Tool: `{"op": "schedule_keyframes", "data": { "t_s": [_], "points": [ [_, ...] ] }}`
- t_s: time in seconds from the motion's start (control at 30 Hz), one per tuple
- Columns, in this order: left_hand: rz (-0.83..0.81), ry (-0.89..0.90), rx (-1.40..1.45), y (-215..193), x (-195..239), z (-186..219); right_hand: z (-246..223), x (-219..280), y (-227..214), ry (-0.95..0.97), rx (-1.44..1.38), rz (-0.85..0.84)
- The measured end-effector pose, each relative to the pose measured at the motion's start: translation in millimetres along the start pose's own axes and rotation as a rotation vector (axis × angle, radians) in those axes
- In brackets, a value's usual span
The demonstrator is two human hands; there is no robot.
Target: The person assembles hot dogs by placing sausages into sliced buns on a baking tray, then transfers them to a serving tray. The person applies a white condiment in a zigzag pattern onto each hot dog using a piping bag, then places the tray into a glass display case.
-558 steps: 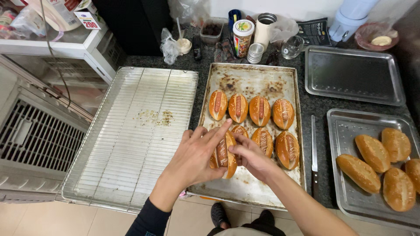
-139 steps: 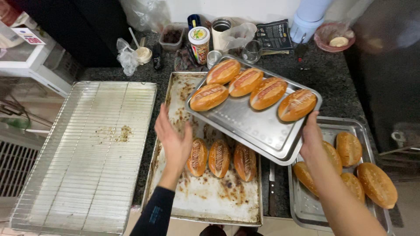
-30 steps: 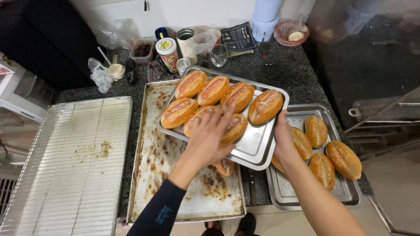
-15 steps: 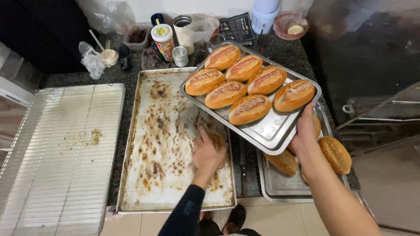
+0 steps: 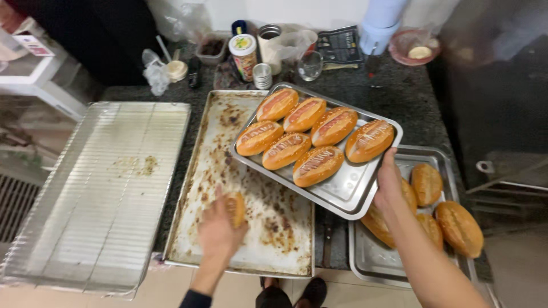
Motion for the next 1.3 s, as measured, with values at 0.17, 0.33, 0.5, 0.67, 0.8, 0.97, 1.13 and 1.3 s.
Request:
{"op": "schedule_keyframes", "data": {
  "t_s": [0.17, 0.33, 0.5, 0.67, 0.8, 0.97, 1.13, 1.3],
  "points": [
    [0.288, 0.004, -0.028, -78, 9, -40, 51, -11, 41, 0.064, 0.033, -0.050],
    [0.337, 0.168, 0.106, -98, 8, -18, 105, -18, 62, 0.155, 0.146, -0.081],
    [0.383, 0.354, 0.196, -92, 2, 23, 133, -40, 56, 0.120, 0.317, -0.064],
    [0.241, 0.395, 0.156, -68, -19, 48, 136, -63, 36, 0.002, 0.521, -0.001],
    [0.249, 0.579, 0.139, -59, -24, 85, 122, -74, 27, -0.029, 0.983, 0.037],
    [0.120, 0.726, 0.304, -33, -24, 133, 108, -59, 13, 0.101, 1.107, 0.119],
    [-0.026, 0.810, 0.289, 3, -19, 184, 89, -20, 18, 0.219, 0.664, -0.055],
    [-0.110, 0.811, -0.042, 55, -22, 213, 28, 23, -13, 0.180, 0.610, 0.036]
  ]
}}
Point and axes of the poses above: each hand's wrist, its own x-axis away from the middle knuckle, its own y-axis out of the palm, z = x × y, the point moved 10 cm from there along -x, towards the middle knuckle, and after that the axes turned 3 degrees about -y, right-handed, at the moved point
